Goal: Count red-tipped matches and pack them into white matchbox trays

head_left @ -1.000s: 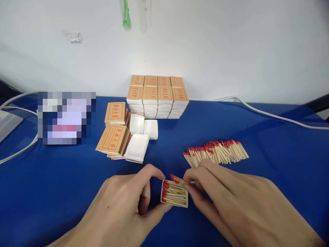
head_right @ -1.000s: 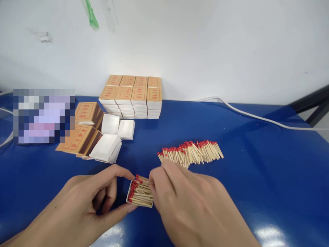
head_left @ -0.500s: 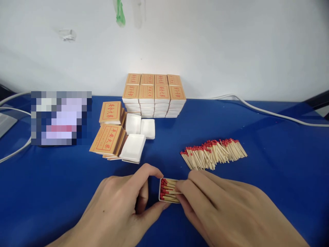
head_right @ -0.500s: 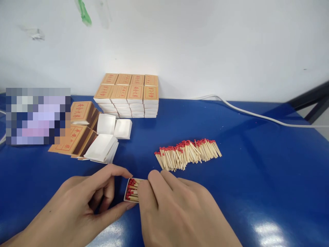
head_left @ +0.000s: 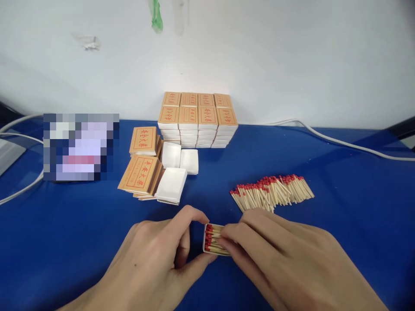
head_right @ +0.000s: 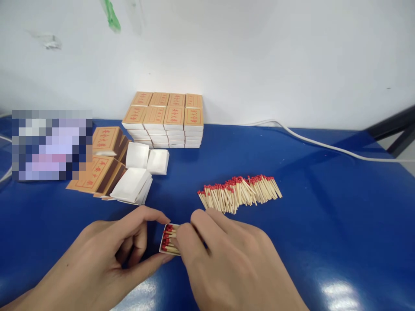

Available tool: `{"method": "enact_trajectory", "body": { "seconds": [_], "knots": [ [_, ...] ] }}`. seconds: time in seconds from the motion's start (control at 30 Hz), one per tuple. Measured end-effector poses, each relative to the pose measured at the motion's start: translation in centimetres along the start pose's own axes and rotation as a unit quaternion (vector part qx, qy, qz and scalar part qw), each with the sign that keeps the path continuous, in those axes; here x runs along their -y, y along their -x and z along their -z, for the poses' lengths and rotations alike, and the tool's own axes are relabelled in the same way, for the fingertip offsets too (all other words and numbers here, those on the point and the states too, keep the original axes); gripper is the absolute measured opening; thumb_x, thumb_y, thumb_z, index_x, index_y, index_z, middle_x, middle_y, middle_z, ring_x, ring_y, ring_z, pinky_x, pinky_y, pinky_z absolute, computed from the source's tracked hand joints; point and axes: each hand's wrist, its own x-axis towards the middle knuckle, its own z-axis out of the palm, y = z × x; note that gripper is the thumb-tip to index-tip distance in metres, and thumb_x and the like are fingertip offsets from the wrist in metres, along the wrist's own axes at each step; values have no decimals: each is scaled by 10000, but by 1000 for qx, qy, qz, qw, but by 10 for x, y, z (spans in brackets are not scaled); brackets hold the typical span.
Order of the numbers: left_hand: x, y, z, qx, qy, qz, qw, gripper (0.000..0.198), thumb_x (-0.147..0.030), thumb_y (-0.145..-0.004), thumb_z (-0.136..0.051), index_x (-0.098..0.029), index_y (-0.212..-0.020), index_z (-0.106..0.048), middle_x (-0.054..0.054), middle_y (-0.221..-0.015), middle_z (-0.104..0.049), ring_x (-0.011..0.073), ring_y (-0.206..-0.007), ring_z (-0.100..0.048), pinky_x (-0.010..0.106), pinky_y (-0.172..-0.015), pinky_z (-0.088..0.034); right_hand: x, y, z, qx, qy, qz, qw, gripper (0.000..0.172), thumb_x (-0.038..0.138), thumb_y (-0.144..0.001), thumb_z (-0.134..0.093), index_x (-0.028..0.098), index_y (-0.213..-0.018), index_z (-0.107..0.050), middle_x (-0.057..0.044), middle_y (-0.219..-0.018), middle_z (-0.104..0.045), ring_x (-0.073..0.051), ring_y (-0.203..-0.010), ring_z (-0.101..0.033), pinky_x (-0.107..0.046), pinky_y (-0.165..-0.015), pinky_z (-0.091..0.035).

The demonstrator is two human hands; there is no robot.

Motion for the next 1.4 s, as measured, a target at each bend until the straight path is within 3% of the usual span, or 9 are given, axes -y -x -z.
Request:
{"method": "enact_trajectory", "body": {
  "seconds": [0.27,0.7,0.93,1.17,1.33,1.4],
  "knots": [
    [1,2,-1,-4,5,0,1000,230,-445,-1019,-786,-341,-1182,-661,-157,-611,-481,54,-437,-453,184,-450,-352,1,-6,0,-29,-21,-18,999,312,181,-1155,-507,241,-897,-673,-24,-883,-687,-175,-792,-685,-282,-620,-513],
    [-2,0,1,1,6,-5,1000,218,-476,-1036,-766,-340,-1176,-668,-154,-614,-489,54,-438,-458,178,-451,-359,2,-10,-3,-59,-59,-63,995,215,249,-1146,-565,259,-964,-679,-6,-921,-686,-184,-824,-705,-309,-630,-536],
    [-3,1,1,-5,2,-9,1000,207,-475,-1032,-768,-341,-1153,-667,-157,-604,-482,54,-431,-455,176,-446,-361,5,-11,-6,-52,-48,-44,996,296,198,-1158,-503,250,-931,-687,-12,-882,-664,-183,-781,-683,-301,-586,-508],
    [-2,0,-1,-7,-9,-20,1000,225,-456,-1025,-779,-342,-1158,-638,-165,-605,-471,48,-428,-456,174,-441,-358,6,-11,-5,-65,-51,-59,995,263,228,-1142,-548,254,-925,-693,-12,-879,-671,-184,-788,-701,-299,-590,-514],
    [-6,2,2,-52,-10,-17,998,517,-322,-861,-870,-322,-1275,-561,-163,-700,-519,45,-440,-468,171,-437,-394,-3,-4,3,-54,-126,-81,987,97,267,-1112,-647,281,-1032,-700,8,-975,-723,-155,-828,-722,-274,-658,-537],
    [-9,1,5,-66,-13,-29,997,517,-296,-830,-890,-321,-1237,-572,-146,-774,-572,37,-456,-458,169,-445,-407,-10,1,7,-42,-148,-85,984,61,247,-1081,-701,293,-1043,-693,32,-985,-728,-132,-795,-706,-257,-665,-527]
  ]
}}
